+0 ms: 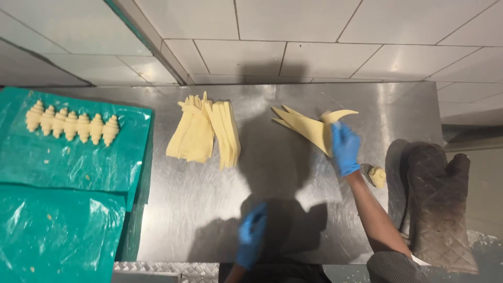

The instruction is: Rolling triangular pieces of dough into croissant shapes on a metal workbench.

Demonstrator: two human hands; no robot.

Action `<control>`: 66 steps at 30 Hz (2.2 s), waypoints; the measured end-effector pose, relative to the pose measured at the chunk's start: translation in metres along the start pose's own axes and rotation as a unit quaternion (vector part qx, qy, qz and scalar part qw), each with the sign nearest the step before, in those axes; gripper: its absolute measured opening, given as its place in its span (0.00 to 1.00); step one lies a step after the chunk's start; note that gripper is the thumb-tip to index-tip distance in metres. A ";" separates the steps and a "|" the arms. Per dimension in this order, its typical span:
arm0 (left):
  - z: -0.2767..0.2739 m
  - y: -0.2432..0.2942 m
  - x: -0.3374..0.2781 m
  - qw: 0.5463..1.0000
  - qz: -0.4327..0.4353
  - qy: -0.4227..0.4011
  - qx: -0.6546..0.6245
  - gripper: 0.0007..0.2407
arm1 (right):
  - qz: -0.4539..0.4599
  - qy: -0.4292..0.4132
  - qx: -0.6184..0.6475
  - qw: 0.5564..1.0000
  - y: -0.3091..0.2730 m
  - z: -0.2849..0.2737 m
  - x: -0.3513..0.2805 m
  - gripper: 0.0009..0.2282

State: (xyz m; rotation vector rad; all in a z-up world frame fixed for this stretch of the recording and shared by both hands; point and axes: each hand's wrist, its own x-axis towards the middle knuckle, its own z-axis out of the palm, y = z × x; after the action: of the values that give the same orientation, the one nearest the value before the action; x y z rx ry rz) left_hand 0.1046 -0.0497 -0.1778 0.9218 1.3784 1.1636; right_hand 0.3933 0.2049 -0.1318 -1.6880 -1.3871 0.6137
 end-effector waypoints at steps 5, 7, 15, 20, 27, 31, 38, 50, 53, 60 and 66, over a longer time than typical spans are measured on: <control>0.072 0.009 0.031 0.966 -0.113 -0.139 -0.188 0.18 | -0.013 0.061 0.174 0.983 0.002 -0.026 -0.006 0.13; 0.087 0.012 0.047 0.938 -0.141 -0.177 -0.261 0.20 | 0.012 0.065 0.220 0.973 -0.036 -0.032 -0.041 0.12; 0.071 -0.039 0.034 0.866 -0.167 -0.203 -0.426 0.21 | 0.297 -0.017 0.489 0.820 -0.031 0.034 -0.281 0.18; 0.004 -0.064 0.011 0.906 -0.261 -0.196 -0.271 0.16 | 0.388 -0.158 0.390 0.820 0.013 0.012 -0.291 0.27; -0.032 -0.030 0.002 0.919 -0.251 -0.303 -0.038 0.16 | 0.387 -0.405 0.301 0.772 0.050 0.071 -0.263 0.25; -0.033 -0.031 -0.005 0.928 -0.236 -0.289 -0.020 0.16 | 0.459 -0.305 0.443 0.707 -0.027 0.073 -0.236 0.20; -0.035 -0.016 -0.009 0.969 -0.179 -0.155 0.075 0.24 | 0.372 -0.262 0.415 0.788 -0.018 0.107 -0.227 0.18; -0.036 -0.046 -0.044 0.790 0.189 -0.216 0.542 0.40 | 0.328 -0.288 0.364 0.823 0.005 0.148 -0.223 0.16; -0.030 -0.050 -0.042 0.790 0.186 -0.212 0.544 0.41 | 0.326 -0.294 0.374 0.817 0.004 0.148 -0.220 0.17; -0.031 -0.050 -0.044 0.772 0.210 -0.211 0.562 0.41 | 0.307 -0.283 0.399 0.817 -0.008 0.157 -0.215 0.16; -0.031 -0.051 -0.044 0.776 0.201 -0.224 0.554 0.40 | 0.291 -0.281 0.374 0.835 -0.017 0.160 -0.202 0.14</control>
State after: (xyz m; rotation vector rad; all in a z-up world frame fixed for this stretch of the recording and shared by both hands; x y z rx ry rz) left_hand 0.0837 -0.1086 -0.2180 2.2539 1.4368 0.2158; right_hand 0.2020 0.0604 -0.2289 -1.2719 -0.7493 1.8503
